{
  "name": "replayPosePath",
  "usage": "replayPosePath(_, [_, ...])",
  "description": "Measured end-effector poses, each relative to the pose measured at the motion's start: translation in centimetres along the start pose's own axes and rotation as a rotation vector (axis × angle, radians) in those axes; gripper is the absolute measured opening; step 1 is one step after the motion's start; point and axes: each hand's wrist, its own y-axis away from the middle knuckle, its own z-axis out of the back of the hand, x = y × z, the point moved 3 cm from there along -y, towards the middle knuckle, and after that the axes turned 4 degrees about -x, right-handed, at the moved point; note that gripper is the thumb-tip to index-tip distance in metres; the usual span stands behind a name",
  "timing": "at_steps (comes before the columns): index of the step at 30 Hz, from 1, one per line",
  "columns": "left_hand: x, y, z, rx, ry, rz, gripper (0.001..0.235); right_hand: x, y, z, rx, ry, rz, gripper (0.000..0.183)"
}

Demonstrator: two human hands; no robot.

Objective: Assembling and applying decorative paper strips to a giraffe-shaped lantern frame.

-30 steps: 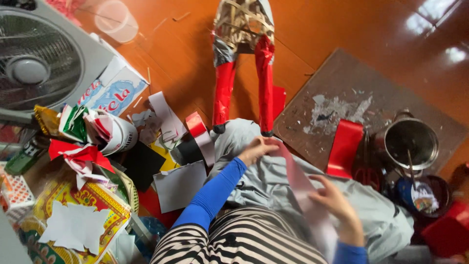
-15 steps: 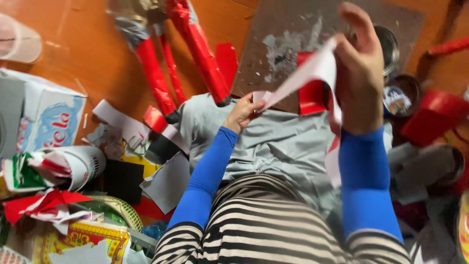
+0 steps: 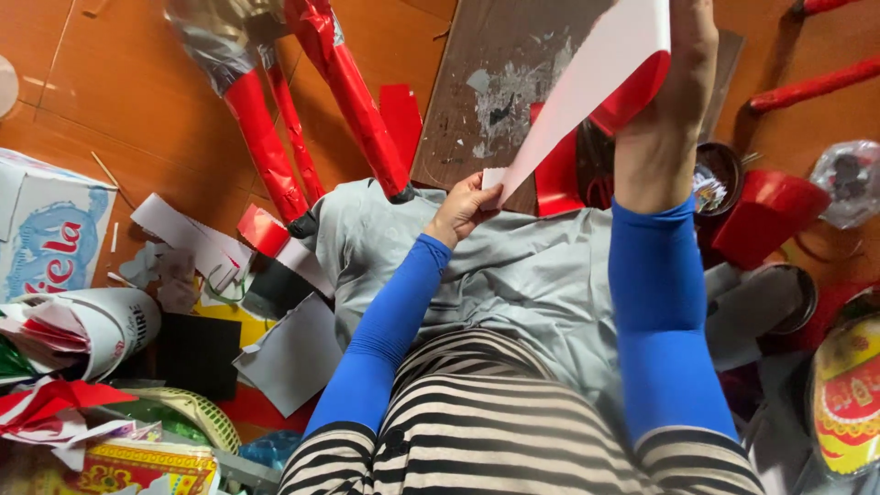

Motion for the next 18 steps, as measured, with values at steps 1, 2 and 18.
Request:
replayPosePath(1, [0.4, -0.3, -0.3, 0.011, 0.002, -0.009, 0.027, 0.2, 0.2, 0.0, 0.062, 0.346, 0.262, 0.024])
replayPosePath(2, [0.4, -0.9, -0.5, 0.023, -0.001, -0.023, 0.027, 0.3, 0.5, -0.3, 0.132, 0.682, 0.529, 0.023])
replayPosePath(18, [-2.7, 0.9, 1.8, -0.184, -0.482, -0.811, 0.047, -10.7, 2.8, 5.8, 0.226, 1.23, -0.344, 0.014])
